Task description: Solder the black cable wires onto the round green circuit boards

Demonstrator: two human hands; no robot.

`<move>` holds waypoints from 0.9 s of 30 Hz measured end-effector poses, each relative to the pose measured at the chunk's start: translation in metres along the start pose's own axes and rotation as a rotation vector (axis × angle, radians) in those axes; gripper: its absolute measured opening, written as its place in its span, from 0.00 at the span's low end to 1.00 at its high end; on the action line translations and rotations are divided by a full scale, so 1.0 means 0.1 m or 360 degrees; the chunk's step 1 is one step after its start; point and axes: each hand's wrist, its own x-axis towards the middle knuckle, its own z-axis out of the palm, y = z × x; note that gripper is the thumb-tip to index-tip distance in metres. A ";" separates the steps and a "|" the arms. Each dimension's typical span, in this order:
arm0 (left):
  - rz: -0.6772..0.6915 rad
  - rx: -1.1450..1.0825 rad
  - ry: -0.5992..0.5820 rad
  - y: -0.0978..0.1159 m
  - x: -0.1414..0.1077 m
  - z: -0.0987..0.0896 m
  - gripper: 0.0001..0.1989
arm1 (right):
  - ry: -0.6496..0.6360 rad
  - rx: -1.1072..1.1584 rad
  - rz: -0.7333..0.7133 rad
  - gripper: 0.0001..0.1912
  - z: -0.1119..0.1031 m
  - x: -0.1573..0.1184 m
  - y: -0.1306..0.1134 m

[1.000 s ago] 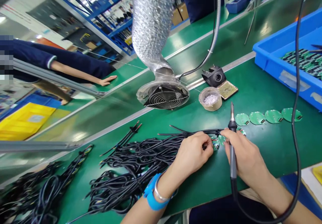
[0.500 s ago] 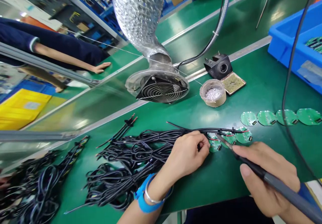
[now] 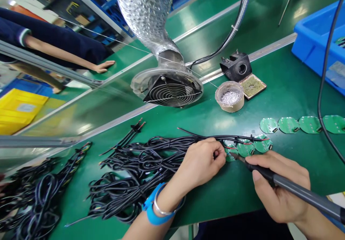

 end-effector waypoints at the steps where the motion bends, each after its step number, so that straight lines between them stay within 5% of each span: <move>1: -0.0010 0.0017 0.0003 0.01 0.00 0.00 0.07 | 0.0005 -0.0001 -0.0003 0.09 0.00 0.01 0.00; 18: -0.0005 0.0067 -0.0007 0.01 0.04 -0.01 0.08 | 0.0013 -0.0058 -0.0071 0.09 -0.01 0.03 -0.03; 27: -0.0005 0.0080 -0.0020 0.03 0.07 -0.04 0.08 | 0.0091 -0.0061 0.0083 0.07 -0.10 -0.05 -0.05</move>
